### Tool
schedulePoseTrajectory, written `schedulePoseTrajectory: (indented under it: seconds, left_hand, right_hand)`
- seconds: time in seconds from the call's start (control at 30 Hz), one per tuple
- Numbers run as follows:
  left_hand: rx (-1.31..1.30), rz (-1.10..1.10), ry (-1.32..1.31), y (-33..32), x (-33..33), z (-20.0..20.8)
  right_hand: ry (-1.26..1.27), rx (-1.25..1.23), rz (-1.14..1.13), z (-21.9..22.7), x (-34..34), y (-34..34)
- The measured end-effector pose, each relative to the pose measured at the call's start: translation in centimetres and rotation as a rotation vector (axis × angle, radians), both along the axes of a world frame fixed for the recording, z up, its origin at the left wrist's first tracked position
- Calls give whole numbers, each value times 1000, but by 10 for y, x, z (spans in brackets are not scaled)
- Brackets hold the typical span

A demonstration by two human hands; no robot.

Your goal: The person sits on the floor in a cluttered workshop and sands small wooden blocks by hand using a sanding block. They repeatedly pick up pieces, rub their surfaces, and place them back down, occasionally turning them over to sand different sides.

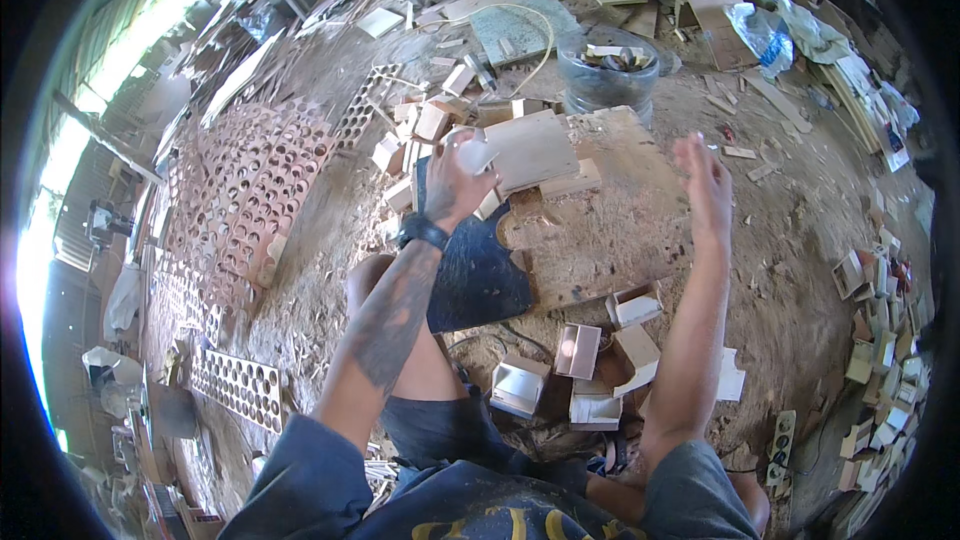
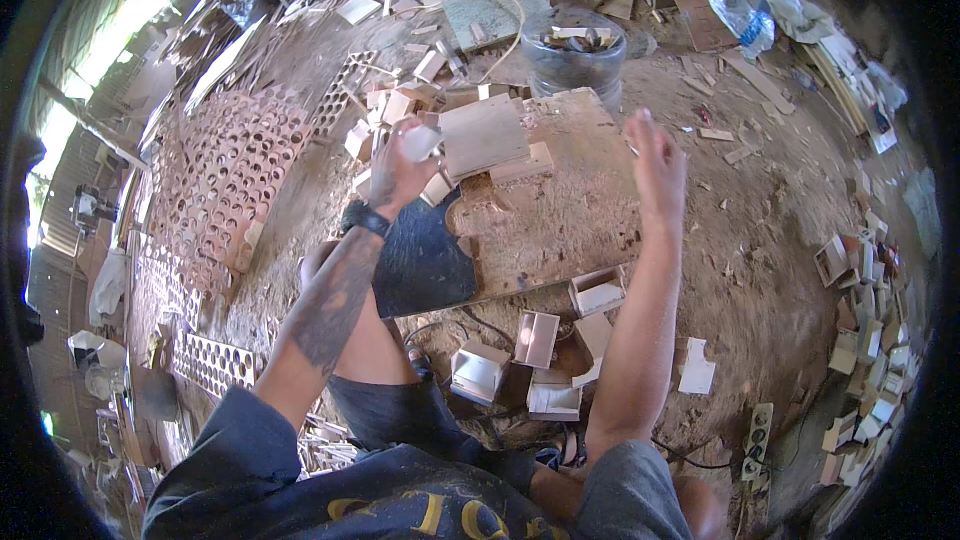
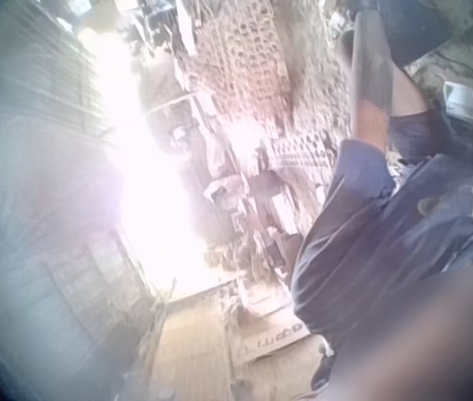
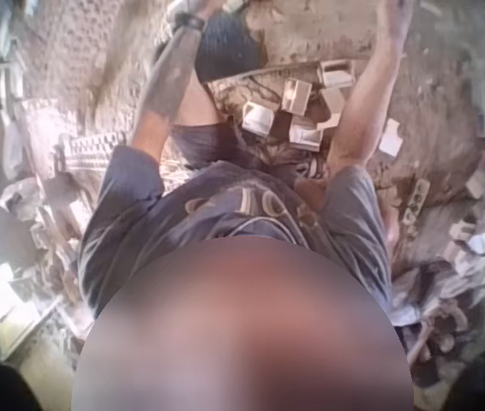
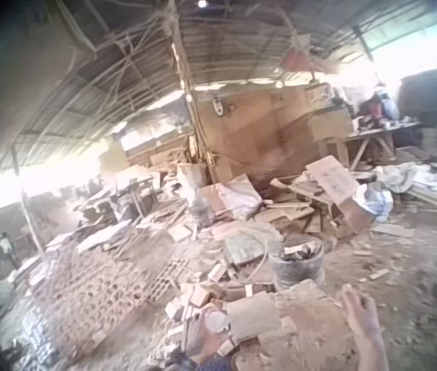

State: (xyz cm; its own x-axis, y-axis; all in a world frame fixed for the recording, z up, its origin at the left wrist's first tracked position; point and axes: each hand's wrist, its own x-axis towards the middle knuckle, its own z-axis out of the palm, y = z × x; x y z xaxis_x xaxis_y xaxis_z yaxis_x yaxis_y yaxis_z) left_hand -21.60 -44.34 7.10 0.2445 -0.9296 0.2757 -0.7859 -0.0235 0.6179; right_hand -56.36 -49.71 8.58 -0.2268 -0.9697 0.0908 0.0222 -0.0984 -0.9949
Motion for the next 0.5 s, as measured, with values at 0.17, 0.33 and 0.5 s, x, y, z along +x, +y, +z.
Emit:
schedulePoseTrajectory:
  seconds: [0.17,0.33,0.5]
  left_hand:
    - [141,-113,-58,-20,17,14]
    - [328,64,77,-42,11,27]
    - [194,309,16,-53,-3,19]
  right_hand:
    - [133,183,-36,-49,-33,-18]
    - [736,316,-42,-68,-29,-28]
    - [1092,500,111,-53,-14,-28]
